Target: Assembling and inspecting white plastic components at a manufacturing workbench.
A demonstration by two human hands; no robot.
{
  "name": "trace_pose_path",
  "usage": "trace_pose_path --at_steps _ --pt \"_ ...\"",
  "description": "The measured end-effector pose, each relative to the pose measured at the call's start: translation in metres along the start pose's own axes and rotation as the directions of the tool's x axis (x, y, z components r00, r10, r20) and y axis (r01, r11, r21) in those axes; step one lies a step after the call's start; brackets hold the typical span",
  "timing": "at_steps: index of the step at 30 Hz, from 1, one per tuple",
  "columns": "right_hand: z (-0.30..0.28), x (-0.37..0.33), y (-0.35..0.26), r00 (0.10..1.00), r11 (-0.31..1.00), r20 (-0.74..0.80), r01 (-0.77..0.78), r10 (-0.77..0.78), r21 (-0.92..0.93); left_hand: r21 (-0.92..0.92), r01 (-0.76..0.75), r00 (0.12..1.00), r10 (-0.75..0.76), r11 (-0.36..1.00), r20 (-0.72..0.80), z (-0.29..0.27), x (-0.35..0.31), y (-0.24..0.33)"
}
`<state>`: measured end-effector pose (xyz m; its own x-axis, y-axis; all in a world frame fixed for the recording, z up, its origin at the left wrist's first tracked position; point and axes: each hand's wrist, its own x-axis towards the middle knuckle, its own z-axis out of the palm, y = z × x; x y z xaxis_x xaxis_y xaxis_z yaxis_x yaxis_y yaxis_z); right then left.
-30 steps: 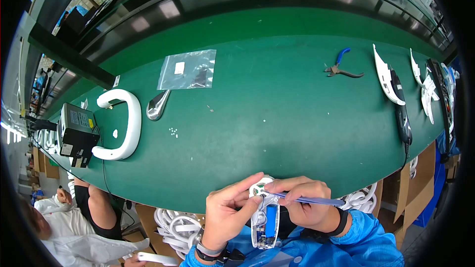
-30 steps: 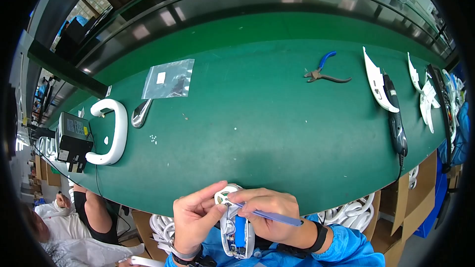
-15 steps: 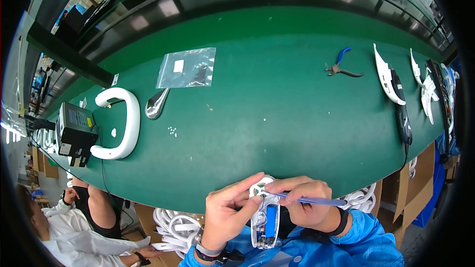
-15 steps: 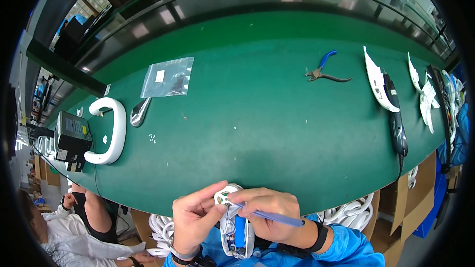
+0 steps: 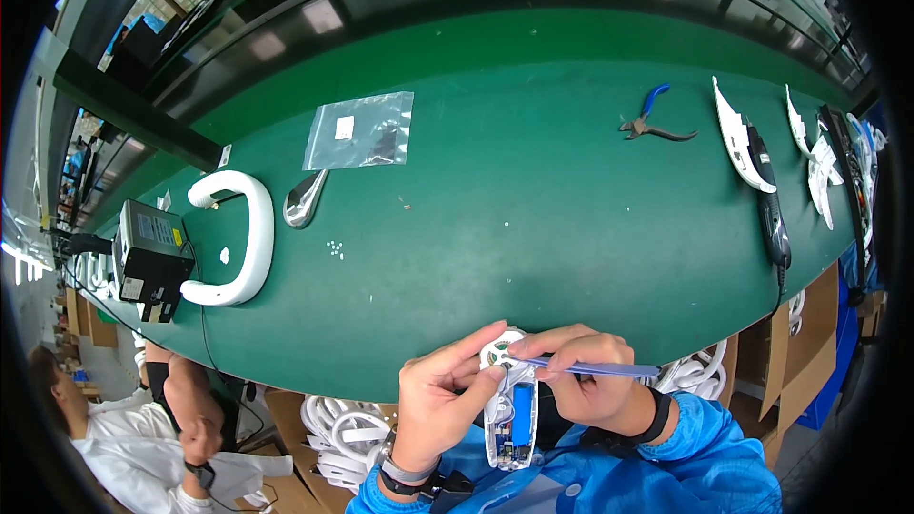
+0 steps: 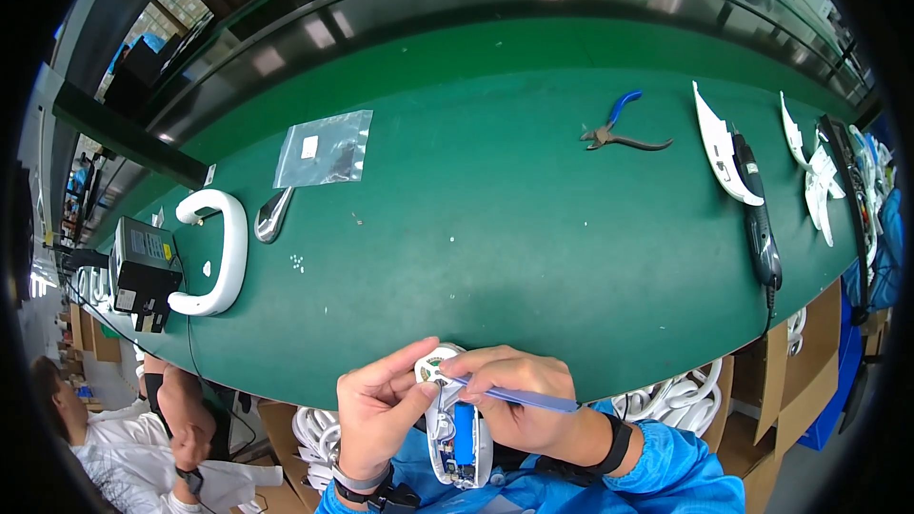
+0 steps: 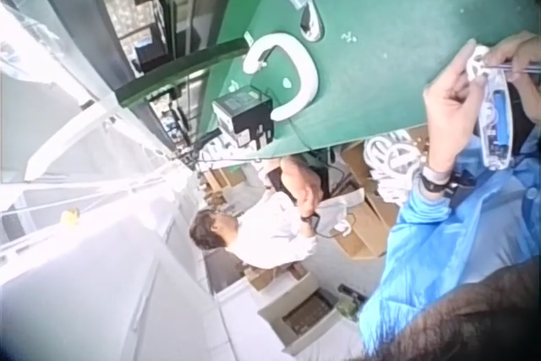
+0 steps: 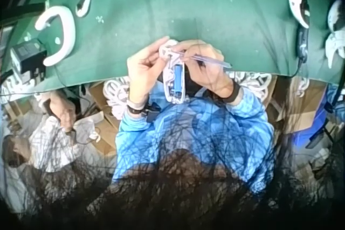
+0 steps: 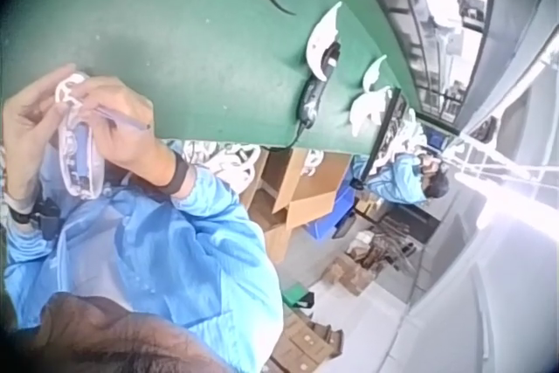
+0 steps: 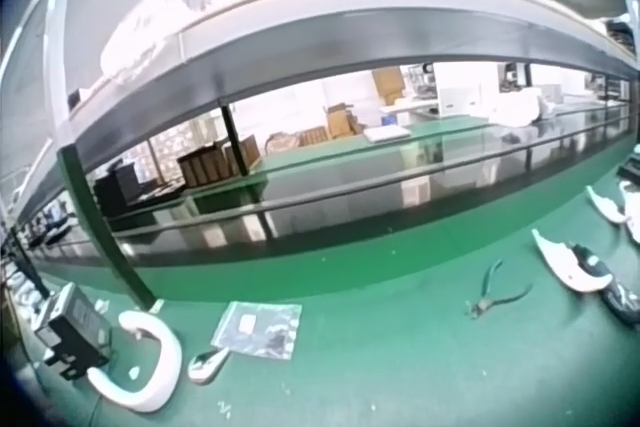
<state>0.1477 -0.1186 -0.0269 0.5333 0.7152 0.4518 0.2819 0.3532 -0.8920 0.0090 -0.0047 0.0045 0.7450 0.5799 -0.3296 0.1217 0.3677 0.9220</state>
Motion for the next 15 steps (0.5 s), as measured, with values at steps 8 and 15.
trace_pose_path --at_steps 8,15 --pt "0.0018 0.0 -0.0006 1.0 0.999 -0.018 -0.019 0.02 0.045 0.001 -0.019 0.999 0.019 1.0 -0.026 0.0006 -0.0001 -0.0023" --pt "0.0029 0.0008 -0.001 0.999 0.999 -0.03 -0.016 0.018 0.042 0.019 -0.037 0.999 0.037 0.999 -0.03 0.0015 0.0001 -0.0017"
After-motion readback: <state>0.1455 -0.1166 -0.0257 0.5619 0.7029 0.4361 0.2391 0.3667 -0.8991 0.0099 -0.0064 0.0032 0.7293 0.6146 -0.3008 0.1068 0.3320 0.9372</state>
